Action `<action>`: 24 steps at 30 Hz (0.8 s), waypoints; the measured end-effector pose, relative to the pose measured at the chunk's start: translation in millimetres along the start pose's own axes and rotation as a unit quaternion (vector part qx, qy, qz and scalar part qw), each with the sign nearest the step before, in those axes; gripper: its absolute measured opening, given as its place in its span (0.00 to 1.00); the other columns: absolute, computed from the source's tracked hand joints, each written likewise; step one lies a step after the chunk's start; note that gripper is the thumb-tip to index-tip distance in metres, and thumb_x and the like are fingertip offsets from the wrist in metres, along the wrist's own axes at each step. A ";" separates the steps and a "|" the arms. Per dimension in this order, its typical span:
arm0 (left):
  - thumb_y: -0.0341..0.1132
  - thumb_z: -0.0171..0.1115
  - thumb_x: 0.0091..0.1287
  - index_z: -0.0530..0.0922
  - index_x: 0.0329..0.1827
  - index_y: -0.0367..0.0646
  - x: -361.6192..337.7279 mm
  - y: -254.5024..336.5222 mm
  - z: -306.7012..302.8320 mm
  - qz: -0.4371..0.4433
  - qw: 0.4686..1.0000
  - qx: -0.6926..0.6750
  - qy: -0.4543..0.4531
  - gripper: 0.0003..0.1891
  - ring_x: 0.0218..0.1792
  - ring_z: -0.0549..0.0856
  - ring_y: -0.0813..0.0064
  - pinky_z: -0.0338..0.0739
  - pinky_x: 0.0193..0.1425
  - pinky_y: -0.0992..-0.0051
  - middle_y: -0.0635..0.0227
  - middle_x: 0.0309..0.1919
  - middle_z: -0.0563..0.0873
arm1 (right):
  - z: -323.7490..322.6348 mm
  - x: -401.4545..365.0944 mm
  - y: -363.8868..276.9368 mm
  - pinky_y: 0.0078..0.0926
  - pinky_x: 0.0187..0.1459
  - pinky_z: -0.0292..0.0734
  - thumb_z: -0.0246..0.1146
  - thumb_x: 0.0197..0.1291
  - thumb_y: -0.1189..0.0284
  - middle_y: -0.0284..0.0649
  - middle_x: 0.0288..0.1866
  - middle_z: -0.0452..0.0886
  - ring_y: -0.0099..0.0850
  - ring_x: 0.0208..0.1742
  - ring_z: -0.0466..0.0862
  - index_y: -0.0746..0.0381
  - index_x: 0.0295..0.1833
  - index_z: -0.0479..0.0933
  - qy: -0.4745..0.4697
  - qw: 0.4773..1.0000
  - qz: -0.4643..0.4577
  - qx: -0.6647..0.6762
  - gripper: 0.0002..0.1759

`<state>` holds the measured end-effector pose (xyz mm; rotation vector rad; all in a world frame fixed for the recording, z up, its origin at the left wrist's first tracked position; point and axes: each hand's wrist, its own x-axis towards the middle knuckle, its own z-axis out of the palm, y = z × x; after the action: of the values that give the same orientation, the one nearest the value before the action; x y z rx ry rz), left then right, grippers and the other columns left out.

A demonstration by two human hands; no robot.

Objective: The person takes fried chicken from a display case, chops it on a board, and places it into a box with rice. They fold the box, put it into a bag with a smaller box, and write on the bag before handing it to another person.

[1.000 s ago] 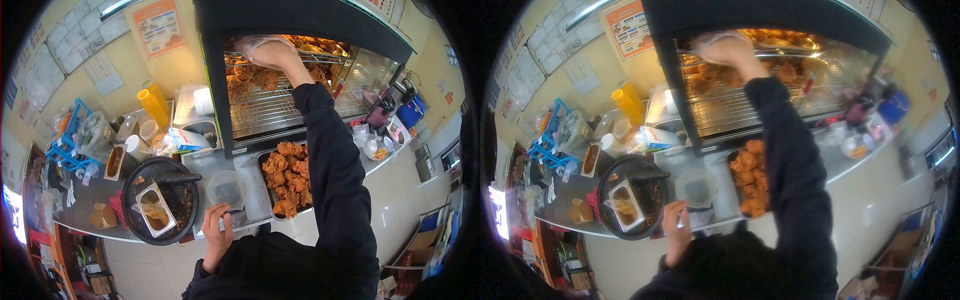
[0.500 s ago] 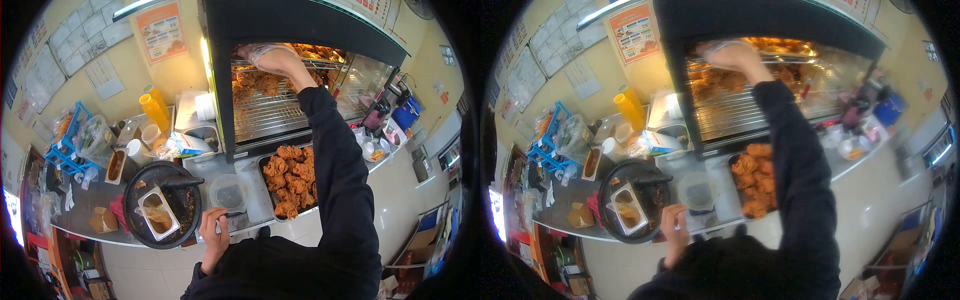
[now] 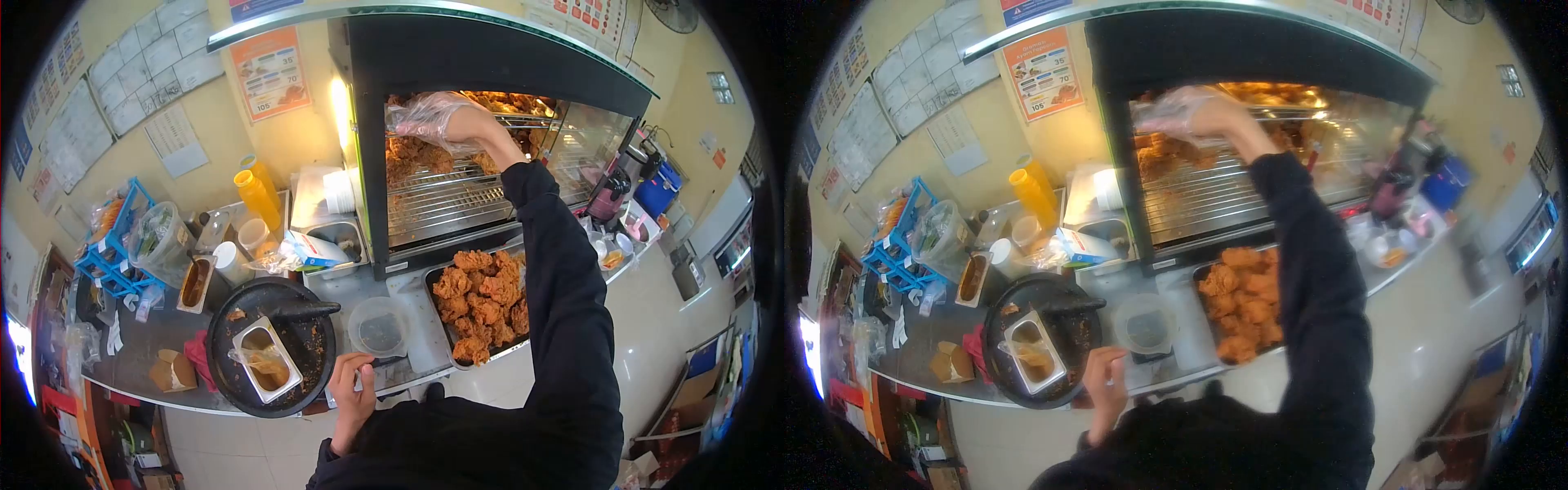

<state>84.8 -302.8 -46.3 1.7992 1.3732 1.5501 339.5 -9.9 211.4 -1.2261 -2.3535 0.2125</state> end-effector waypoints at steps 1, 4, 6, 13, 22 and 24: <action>0.29 0.59 0.67 0.80 0.39 0.37 0.0 -0.9 -0.5 0.003 1.000 0.001 0.002 0.04 0.34 0.82 0.67 0.73 0.35 0.75 0.59 0.38 0.84 | 2.4 0.7 3.1 0.34 0.51 0.74 0.67 0.57 0.45 0.44 0.48 0.86 0.41 0.47 0.83 0.58 0.46 0.87 0.016 1.000 -0.001 0.004 0.27; 0.29 0.60 0.68 0.81 0.39 0.38 2.0 -0.7 -1.3 0.009 1.000 -0.002 0.010 0.04 0.31 0.80 0.72 0.69 0.29 0.77 0.61 0.38 0.85 | 14.1 4.9 18.9 0.32 0.50 0.75 0.71 0.56 0.50 0.41 0.46 0.87 0.36 0.43 0.83 0.57 0.49 0.85 0.071 0.997 0.004 -0.021 0.24; 0.29 0.60 0.68 0.81 0.39 0.38 0.2 -1.7 -2.6 0.002 1.000 -0.001 0.012 0.04 0.28 0.79 0.75 0.66 0.27 0.78 0.63 0.37 0.85 | 24.6 1.1 27.1 0.29 0.51 0.75 0.71 0.56 0.51 0.41 0.46 0.87 0.34 0.44 0.83 0.58 0.51 0.84 0.163 0.985 -0.009 -0.063 0.25; 0.29 0.59 0.68 0.81 0.34 0.38 -5.7 -7.0 -6.6 -0.021 0.999 0.012 0.030 0.06 0.22 0.77 0.76 0.65 0.25 0.77 0.65 0.31 0.86 | 16.0 -11.6 7.1 0.25 0.58 0.78 0.60 0.68 0.67 0.44 0.59 0.81 0.33 0.60 0.81 0.62 0.63 0.75 0.125 0.992 -0.018 0.023 0.20; 0.27 0.55 0.69 0.80 0.29 0.37 -14.5 -11.5 -23.0 -0.025 0.993 0.065 0.097 0.10 0.22 0.81 0.68 0.72 0.27 0.73 0.62 0.25 0.85 | 71.1 -39.0 23.2 0.29 0.51 0.81 0.63 0.64 0.70 0.39 0.55 0.84 0.38 0.54 0.83 0.57 0.60 0.79 0.381 0.869 -0.237 -0.208 0.19; 0.28 0.55 0.70 0.80 0.29 0.37 -17.0 -14.0 -25.6 -0.037 0.990 0.056 0.127 0.11 0.20 0.79 0.73 0.70 0.25 0.75 0.63 0.25 0.85 | 110.5 -67.0 2.6 0.31 0.55 0.77 0.60 0.67 0.67 0.36 0.58 0.83 0.37 0.56 0.82 0.54 0.60 0.78 0.342 0.892 -0.183 -0.233 0.17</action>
<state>57.5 -318.5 -58.5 1.6346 1.6533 1.7407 321.3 -53.6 91.1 -0.8133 -1.9708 -0.8216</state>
